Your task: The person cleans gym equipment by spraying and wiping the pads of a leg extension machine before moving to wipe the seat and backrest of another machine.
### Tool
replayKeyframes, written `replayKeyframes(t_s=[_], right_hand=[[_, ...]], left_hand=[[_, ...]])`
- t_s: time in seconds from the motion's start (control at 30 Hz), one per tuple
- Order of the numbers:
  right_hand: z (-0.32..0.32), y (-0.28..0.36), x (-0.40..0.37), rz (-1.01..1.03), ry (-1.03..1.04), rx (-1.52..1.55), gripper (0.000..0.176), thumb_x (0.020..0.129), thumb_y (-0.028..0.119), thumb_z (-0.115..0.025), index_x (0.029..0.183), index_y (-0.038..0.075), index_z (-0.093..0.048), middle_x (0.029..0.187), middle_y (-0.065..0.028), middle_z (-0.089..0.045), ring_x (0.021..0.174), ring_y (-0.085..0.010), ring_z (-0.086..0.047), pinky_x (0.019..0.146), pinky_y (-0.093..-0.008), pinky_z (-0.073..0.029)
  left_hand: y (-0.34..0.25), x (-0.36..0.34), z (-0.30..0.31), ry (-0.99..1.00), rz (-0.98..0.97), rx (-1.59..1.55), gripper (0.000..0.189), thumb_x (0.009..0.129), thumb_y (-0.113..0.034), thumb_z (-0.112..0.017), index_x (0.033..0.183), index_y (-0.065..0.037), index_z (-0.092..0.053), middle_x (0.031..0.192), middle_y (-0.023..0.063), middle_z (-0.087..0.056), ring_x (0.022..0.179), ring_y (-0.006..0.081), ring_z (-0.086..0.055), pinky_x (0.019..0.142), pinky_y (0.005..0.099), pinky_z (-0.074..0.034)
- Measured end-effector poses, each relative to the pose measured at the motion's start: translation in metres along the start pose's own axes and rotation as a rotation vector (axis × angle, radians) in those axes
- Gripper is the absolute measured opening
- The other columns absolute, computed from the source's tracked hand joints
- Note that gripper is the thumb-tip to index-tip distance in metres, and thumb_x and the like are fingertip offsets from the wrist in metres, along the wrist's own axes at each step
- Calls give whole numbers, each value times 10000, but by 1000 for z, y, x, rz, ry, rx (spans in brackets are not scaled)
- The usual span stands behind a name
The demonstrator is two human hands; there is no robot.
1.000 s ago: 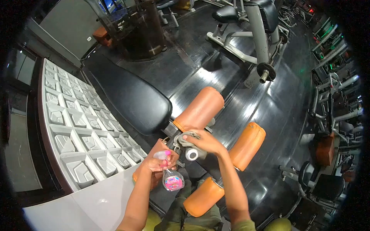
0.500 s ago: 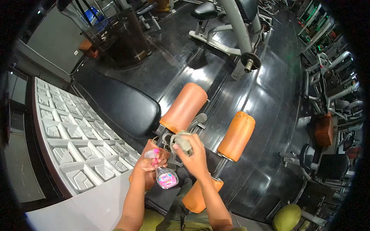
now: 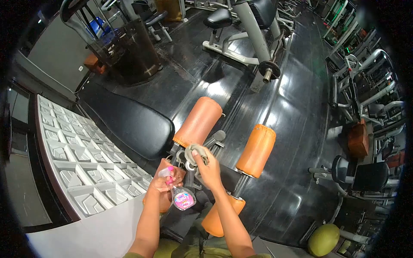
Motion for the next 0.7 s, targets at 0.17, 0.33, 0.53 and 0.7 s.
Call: replayKeyframes(t_s=[0.17, 0.33, 0.53, 0.7], right_hand=[[-13, -66, -40, -394, -190, 505, 418, 1011, 403, -468, 1250, 65, -533, 1058, -62, -643, 898, -168, -631, 825, -321, -516], [-27, -69, -83, -498, -207, 680, 403, 1029, 403, -408, 1204, 69, -549, 974, -71, -645, 809, -197, -635, 731, -353, -547], [28, -18, -61, -266, -259, 373, 352, 997, 323, -495, 1203, 51, -579, 1028, -83, -671, 877, -184, -652, 794, -339, -530], [-16, 88, -13, 275, 76, -771, 289, 875, 265, -640, 1065, 48, -661, 1063, -106, -626, 898, -287, -660, 792, -376, -531]], left_hand=[[3, -4, 19, -81, -18, 25, 297, 747, -194, -817, 932, -125, -596, 852, 22, -555, 661, 142, -535, 765, 396, -490], [5, -13, 36, -182, -3, 56, 274, 765, -161, -802, 944, -98, -604, 869, 25, -614, 692, 123, -546, 689, 329, -475], [-1, 0, -3, 32, 12, -14, 259, 766, -167, -805, 925, -139, -602, 832, 19, -561, 650, 119, -508, 780, 372, -448], [4, -1, 9, -2, 20, -2, 241, 777, -186, -801, 928, -149, -616, 816, -4, -568, 602, 102, -472, 796, 374, -428]])
Point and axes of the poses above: each hand's wrist, its own x-axis towards the middle knuckle, its own z-axis out of the back of the hand, y = z × x, the point moved 7 cm from there along x, towards the middle knuckle
